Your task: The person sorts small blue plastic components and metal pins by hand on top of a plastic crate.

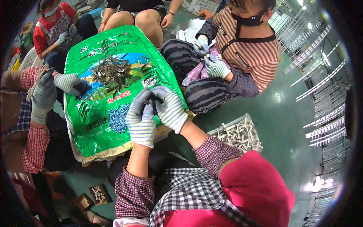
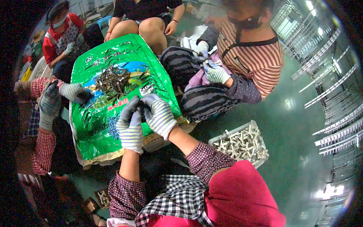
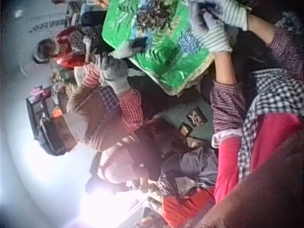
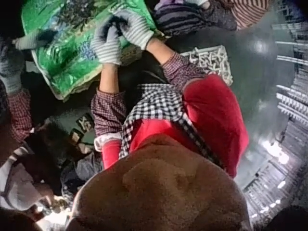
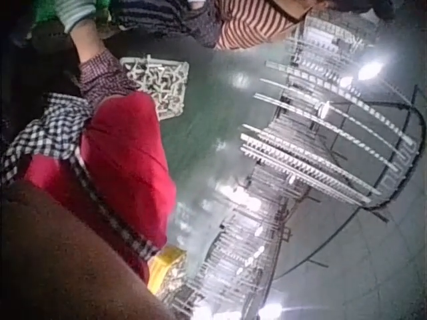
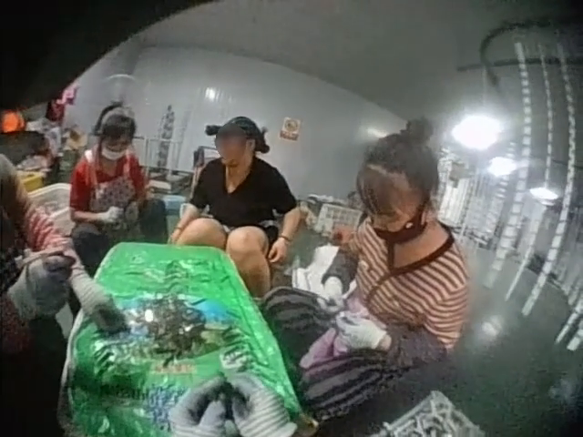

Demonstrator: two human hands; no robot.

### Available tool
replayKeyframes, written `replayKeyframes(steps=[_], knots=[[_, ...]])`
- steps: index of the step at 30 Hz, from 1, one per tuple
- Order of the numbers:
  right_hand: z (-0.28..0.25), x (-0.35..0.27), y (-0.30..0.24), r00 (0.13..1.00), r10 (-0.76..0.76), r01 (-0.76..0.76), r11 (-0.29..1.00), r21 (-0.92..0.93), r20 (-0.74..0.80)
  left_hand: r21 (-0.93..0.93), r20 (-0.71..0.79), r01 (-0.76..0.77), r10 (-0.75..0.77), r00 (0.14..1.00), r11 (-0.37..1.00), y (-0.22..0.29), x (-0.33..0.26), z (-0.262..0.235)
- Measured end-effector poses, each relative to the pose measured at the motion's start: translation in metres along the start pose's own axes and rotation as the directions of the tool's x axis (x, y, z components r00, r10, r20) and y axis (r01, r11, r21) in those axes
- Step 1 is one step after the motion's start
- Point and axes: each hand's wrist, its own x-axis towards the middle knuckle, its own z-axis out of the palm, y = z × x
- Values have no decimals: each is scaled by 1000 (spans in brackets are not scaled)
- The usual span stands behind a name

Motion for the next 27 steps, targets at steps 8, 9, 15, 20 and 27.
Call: replayKeyframes(steps=[8,9,15,20,27], knots=[[-48,-22,19,996,-63,58,995,-81,-57,167,267,-172,123,956,971,10,-12,31],[-47,-22,16,995,-88,86,995,-58,-36,223,287,-208,139,948,952,12,-14,23],[-85,-45,6,994,-71,68,997,32,80,179,403,-288,197,894,941,13,-40,37],[-98,-71,9,990,-45,17,979,205,135,204,444,-315,199,873,927,6,-65,47],[-104,-108,9,998,49,-54,991,121,39,237,545,-503,314,777,831,7,-88,57]])
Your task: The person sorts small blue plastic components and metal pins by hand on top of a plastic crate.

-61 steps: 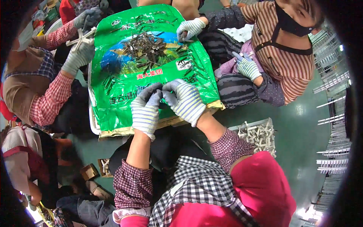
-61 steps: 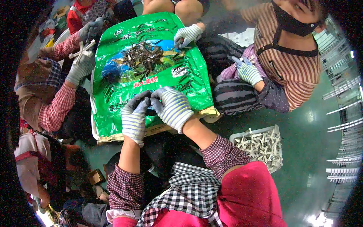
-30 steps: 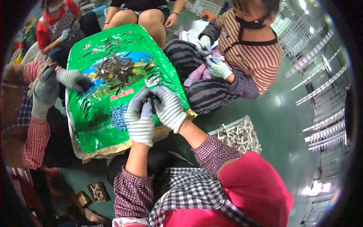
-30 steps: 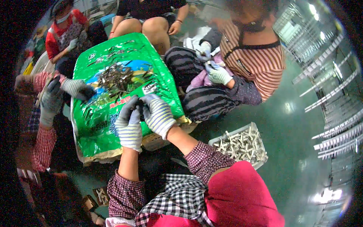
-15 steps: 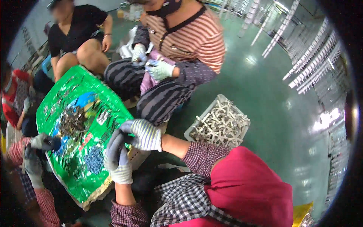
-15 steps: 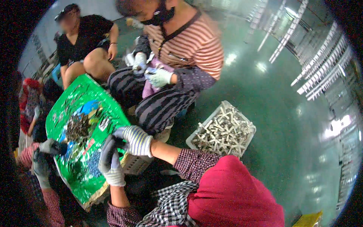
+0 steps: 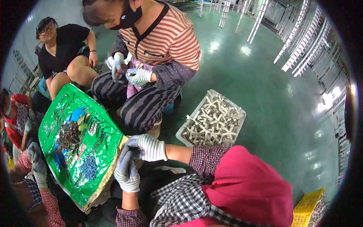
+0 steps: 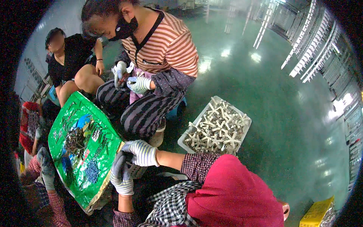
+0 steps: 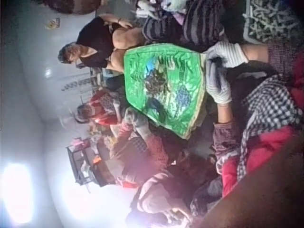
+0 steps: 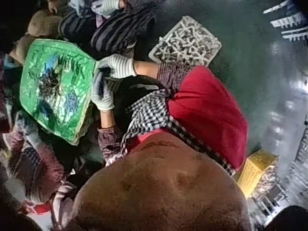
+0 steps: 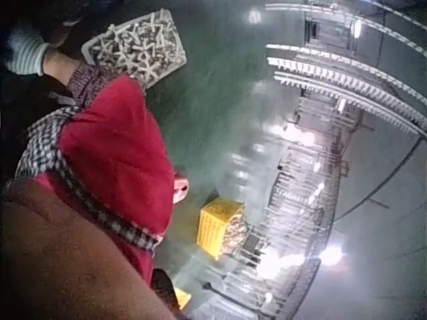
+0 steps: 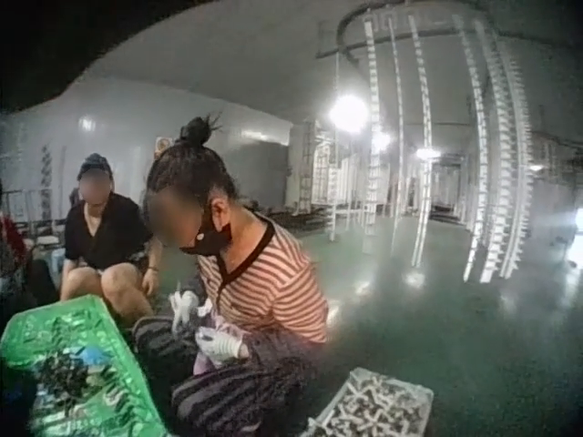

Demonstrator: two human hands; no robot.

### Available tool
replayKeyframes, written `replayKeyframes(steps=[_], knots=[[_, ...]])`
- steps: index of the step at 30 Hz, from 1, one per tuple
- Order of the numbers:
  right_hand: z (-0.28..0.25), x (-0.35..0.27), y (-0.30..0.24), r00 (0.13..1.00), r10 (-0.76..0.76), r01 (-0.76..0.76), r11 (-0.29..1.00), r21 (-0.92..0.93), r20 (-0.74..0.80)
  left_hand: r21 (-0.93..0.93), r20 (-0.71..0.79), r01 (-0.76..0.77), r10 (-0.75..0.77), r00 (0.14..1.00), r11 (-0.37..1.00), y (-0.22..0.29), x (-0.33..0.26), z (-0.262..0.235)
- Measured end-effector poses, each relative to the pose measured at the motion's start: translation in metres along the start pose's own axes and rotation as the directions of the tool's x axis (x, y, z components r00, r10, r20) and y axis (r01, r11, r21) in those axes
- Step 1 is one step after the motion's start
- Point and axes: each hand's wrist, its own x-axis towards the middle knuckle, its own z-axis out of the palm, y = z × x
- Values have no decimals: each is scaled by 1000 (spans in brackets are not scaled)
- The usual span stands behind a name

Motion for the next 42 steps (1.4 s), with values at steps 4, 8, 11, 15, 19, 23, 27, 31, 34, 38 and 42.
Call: replayKeyframes(steps=[4,8,11,15,19,23,27,31,34,38,42], knots=[[-14,-14,-8,997,-23,26,998,49,-72,-64,63,38,-34,997,997,20,0,7],[-13,-16,-24,987,-98,102,995,20,-131,-71,-45,63,-66,997,995,33,-6,10],[-11,-17,-29,976,-156,157,988,-2,-150,-62,-145,57,-66,987,996,51,-9,14],[-26,-14,-68,923,-376,354,912,-205,-77,-222,-301,122,-187,935,967,80,-20,15],[-30,-18,-86,883,-464,421,853,-310,-78,-348,-318,129,-246,916,929,117,-23,15],[-35,-27,-101,867,-490,455,854,-254,-92,-182,-354,84,-145,924,980,130,-31,14],[-16,-28,-100,896,-436,424,897,-127,-89,-195,-373,77,-147,916,978,124,-43,2],[-24,-27,-99,941,-339,335,926,-173,5,-177,-204,89,-125,971,980,122,-33,-11],[-20,-28,-91,994,-88,93,993,72,-65,-229,-123,-51,23,992,972,98,-29,-15],[-12,13,-86,998,-15,9,996,90,66,-83,-306,-14,-12,952,996,68,-34,-40],[15,104,-69,995,-98,97,991,88,11,-215,-427,118,-202,882,970,43,-23,-77]])
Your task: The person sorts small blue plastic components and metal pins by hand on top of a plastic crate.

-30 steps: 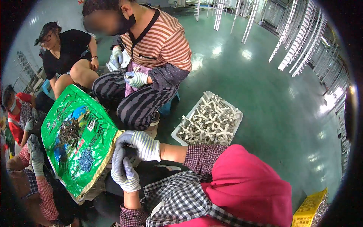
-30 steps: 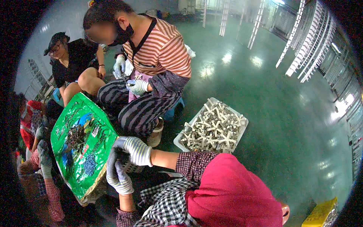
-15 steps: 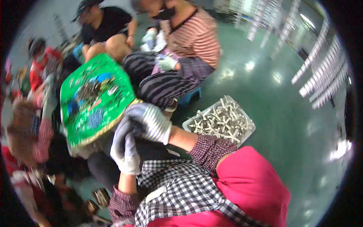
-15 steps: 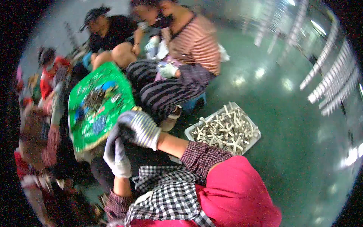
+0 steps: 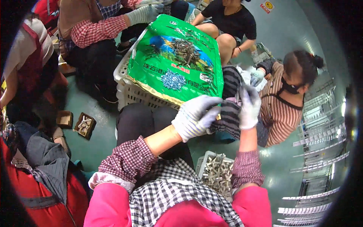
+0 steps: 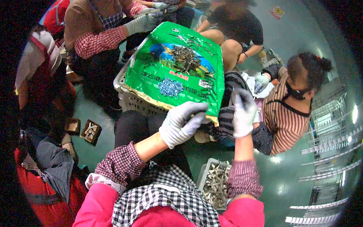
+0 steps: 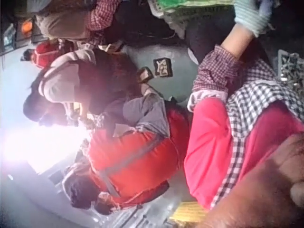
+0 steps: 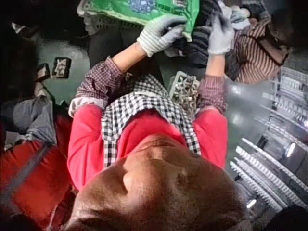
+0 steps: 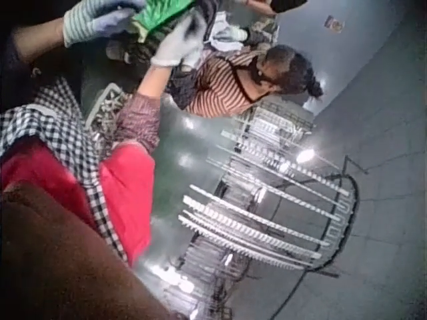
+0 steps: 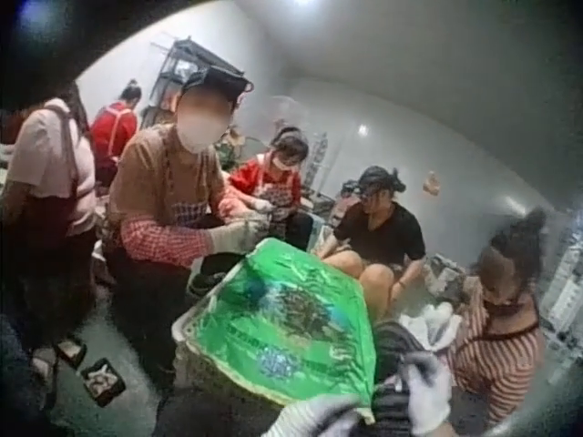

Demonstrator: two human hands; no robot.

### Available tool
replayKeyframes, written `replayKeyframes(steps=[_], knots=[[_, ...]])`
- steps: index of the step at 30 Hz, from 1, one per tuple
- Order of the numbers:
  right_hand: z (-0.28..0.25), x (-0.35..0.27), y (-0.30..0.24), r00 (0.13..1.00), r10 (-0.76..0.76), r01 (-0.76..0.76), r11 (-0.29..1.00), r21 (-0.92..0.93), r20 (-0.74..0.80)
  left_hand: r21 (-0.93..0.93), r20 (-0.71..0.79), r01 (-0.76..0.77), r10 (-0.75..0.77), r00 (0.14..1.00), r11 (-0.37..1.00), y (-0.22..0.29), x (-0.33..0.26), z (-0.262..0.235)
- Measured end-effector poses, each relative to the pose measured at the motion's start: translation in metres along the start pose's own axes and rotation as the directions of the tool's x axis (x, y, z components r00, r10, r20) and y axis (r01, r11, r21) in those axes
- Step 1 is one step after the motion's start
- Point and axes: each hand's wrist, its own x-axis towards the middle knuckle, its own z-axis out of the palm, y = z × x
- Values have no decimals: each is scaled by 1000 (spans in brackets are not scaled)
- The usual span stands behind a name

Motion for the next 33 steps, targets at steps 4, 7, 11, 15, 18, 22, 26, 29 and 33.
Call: replayKeyframes(steps=[4,7,11,15,18,22,26,29,33], knots=[[85,91,47,963,118,-131,990,41,241,203,141,-460,439,887,864,15,69,0],[174,134,78,937,11,41,989,-143,348,168,117,-521,507,854,837,1,93,4],[272,173,111,880,82,148,889,-433,468,429,213,-426,369,905,797,-75,91,-40],[323,196,139,819,228,162,789,-593,526,412,-21,-240,273,962,879,-78,111,-64],[333,205,135,784,309,185,710,-679,538,440,38,-267,280,959,857,-67,114,-73],[345,206,126,725,369,249,647,-720,582,476,76,-220,209,975,852,-77,110,-82],[324,242,145,805,37,414,680,-606,592,519,108,-182,148,983,835,-78,102,-83],[261,282,168,761,-257,501,816,-288,596,486,159,-180,116,980,855,-76,97,-71],[248,273,191,798,16,294,862,-413,603,463,247,-225,119,962,857,-75,92,-63]])
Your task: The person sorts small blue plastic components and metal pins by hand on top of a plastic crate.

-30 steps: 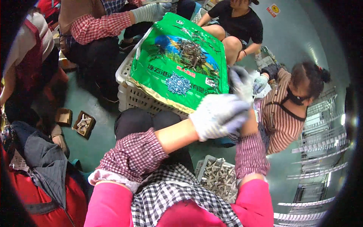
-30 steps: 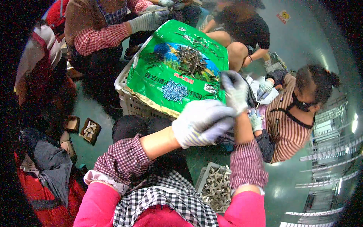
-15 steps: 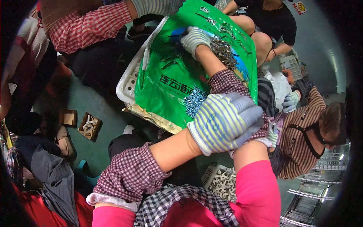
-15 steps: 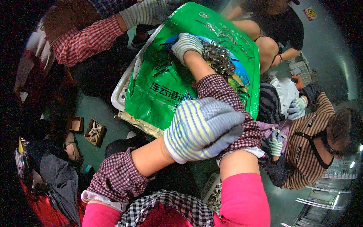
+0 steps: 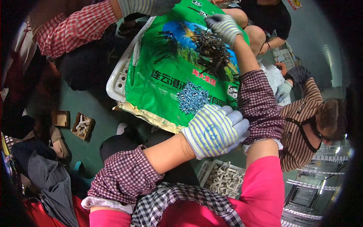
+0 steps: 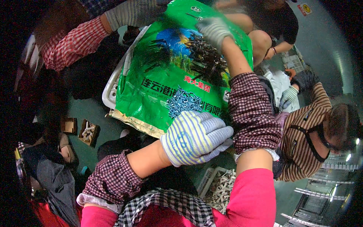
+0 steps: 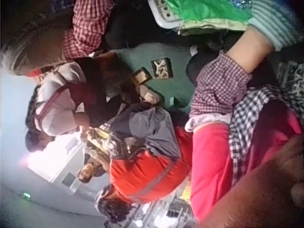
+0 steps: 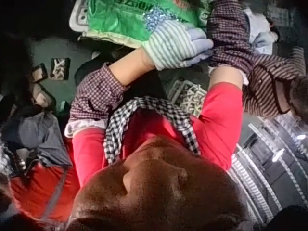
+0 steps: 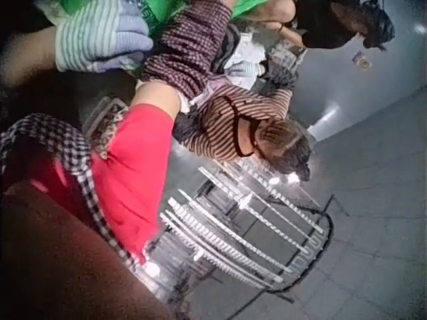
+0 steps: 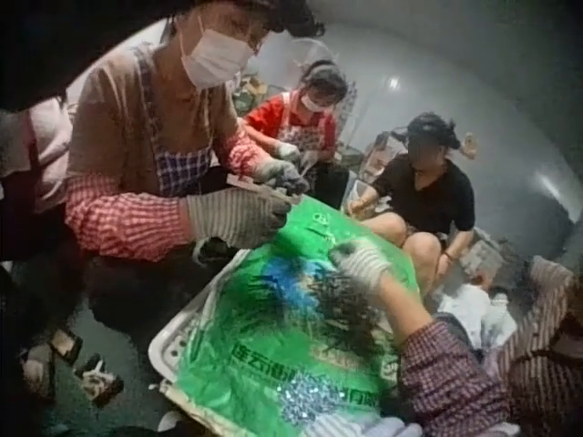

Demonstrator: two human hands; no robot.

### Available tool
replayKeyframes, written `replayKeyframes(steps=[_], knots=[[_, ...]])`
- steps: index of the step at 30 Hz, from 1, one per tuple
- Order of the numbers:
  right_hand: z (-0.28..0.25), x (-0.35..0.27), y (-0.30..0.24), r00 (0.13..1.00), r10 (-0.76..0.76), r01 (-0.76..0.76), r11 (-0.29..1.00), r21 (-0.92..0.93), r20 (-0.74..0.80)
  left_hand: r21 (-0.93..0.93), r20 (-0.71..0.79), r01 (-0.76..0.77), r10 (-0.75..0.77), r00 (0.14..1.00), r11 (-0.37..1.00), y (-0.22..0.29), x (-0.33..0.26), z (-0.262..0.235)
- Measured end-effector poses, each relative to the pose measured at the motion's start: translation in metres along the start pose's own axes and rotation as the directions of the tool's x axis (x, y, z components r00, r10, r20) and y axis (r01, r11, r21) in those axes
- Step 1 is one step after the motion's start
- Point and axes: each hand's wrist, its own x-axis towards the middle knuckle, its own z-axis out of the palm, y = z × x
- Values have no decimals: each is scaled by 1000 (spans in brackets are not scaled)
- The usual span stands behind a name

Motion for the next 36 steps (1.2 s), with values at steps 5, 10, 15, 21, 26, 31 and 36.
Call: replayKeyframes(steps=[5,10,15,21,26,31,36], knots=[[24,-13,-48,994,96,-83,975,-205,55,-31,-31,-32,31,999,999,5,0,6],[34,-5,-61,945,266,-142,861,-489,192,-25,-114,-44,40,993,999,7,8,9],[11,-6,-52,964,259,-214,898,-385,67,-25,-154,-27,23,988,999,-5,5,2],[8,-66,16,781,605,-488,430,759,158,-15,-148,-22,20,989,1000,-15,9,7],[-9,-97,1,764,632,-485,428,763,131,76,-43,61,-58,997,995,-21,9,15],[-42,-139,5,694,707,-461,294,838,134,140,-16,188,-187,982,972,-30,7,18],[-57,-209,-73,887,359,-73,729,680,-290,-600,139,660,-753,643,453,-56,23,-11]])
